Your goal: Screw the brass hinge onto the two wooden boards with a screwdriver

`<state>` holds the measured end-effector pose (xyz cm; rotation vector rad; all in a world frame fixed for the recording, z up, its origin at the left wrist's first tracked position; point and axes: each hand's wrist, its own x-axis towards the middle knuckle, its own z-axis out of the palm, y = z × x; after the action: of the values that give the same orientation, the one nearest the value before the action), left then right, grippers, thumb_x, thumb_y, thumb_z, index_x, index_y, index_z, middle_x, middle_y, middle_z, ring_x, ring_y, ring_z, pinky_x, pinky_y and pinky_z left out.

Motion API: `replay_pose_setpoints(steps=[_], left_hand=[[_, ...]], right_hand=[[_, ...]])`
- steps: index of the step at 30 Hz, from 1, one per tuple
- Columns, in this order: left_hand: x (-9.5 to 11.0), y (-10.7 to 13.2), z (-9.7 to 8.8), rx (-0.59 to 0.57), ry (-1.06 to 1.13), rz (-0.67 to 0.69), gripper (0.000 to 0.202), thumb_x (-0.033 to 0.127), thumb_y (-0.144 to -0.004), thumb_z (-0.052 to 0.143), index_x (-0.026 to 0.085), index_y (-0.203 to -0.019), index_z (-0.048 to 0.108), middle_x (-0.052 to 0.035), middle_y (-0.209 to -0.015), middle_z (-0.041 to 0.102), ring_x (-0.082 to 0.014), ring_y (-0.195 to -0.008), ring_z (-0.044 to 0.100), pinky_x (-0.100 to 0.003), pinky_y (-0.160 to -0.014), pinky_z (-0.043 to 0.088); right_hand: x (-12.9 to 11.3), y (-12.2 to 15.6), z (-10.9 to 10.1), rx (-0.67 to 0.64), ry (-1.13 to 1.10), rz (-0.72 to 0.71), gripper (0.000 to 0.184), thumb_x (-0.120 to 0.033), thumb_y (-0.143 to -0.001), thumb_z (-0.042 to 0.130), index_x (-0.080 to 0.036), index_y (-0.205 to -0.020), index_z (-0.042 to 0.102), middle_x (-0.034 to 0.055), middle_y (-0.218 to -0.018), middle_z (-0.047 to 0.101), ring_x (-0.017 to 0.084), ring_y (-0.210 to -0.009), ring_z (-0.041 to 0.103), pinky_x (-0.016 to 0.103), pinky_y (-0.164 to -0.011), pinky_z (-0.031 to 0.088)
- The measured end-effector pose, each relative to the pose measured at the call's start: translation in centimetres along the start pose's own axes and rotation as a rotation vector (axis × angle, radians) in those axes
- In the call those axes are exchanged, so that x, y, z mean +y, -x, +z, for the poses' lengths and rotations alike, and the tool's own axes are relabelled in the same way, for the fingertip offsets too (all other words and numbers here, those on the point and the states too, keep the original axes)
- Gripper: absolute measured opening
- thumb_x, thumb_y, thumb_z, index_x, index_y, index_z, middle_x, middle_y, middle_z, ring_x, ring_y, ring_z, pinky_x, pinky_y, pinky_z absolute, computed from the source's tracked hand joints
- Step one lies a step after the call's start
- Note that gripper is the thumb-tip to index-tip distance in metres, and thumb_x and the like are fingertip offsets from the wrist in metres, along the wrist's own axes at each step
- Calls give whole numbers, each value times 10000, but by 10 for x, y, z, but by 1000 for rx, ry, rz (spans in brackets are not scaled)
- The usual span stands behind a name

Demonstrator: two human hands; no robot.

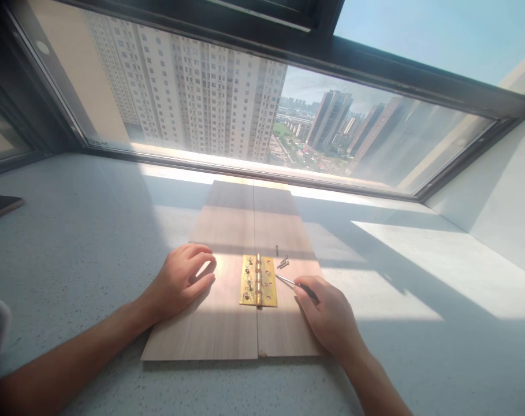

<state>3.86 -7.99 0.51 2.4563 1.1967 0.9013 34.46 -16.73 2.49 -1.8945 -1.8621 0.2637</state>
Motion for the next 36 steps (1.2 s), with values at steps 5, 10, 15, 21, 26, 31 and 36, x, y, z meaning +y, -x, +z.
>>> replay_pose_setpoints(steps=[5, 10, 15, 21, 26, 31, 36], left_hand=[[-1, 0, 1, -13, 2, 19, 143, 209, -829, 561, 181, -963, 605, -83, -1074, 590, -250, -1018, 533, -429, -914, 402], [-1, 0, 0, -16, 31, 47, 162, 206, -838, 545, 169, -984, 604, -106, -1087, 568, -256, -1039, 520, -419, -924, 420], [-1, 1, 0, -15, 35, 47, 167, 203, -833, 546, 171, -987, 603, -107, -1089, 562, -258, -1036, 514, -426, -935, 420], [0, 0, 0, -11, 27, 39, 166, 197, -827, 542, 172, -980, 600, -103, -1082, 559, -257, -1025, 511, -421, -920, 425], [2, -2, -3, -19, 35, 30, 151, 198, -827, 538, 183, -967, 592, -102, -1082, 558, -264, -1012, 510, -430, -902, 430], [2, -2, -3, -21, 49, 12, 178, 200, -834, 531, 191, -1000, 594, -105, -1098, 557, -273, -1026, 501, -444, -893, 431], [1, -4, -1, -12, 37, 0, 185, 201, -826, 533, 197, -996, 605, -102, -1102, 564, -280, -1032, 504, -448, -886, 427]], right_hand=[[-6, -7, 7, 16, 2, -46, 263, -333, -900, 430, -190, -941, 647, 71, -963, 694, 221, -885, 625, 349, -776, 469], [0, -8, 5, 64, -61, 30, 249, -363, -862, 466, -201, -887, 653, 58, -931, 702, 226, -862, 636, 341, -752, 476], [-1, -9, 4, 30, -77, 3, 228, -342, -833, 494, -209, -863, 677, 62, -934, 708, 245, -884, 633, 377, -795, 473], [-5, -13, 5, 11, -152, 9, 250, -351, -846, 504, -199, -929, 684, 71, -994, 708, 250, -941, 634, 380, -834, 483], [4, -13, 5, 36, -252, 74, 298, -381, -860, 515, -201, -1040, 670, 82, -1089, 685, 254, -1005, 617, 386, -875, 476], [12, -8, 6, 168, -481, 274, 313, -455, -821, 593, -173, -945, 649, -15, -547, 548, 161, -500, 516, 295, -496, 431], [-21, -25, -17, 201, -492, 162, 277, -462, -831, 575, -192, -807, 635, -18, -526, 487, 141, -492, 459, 275, -463, 363]])
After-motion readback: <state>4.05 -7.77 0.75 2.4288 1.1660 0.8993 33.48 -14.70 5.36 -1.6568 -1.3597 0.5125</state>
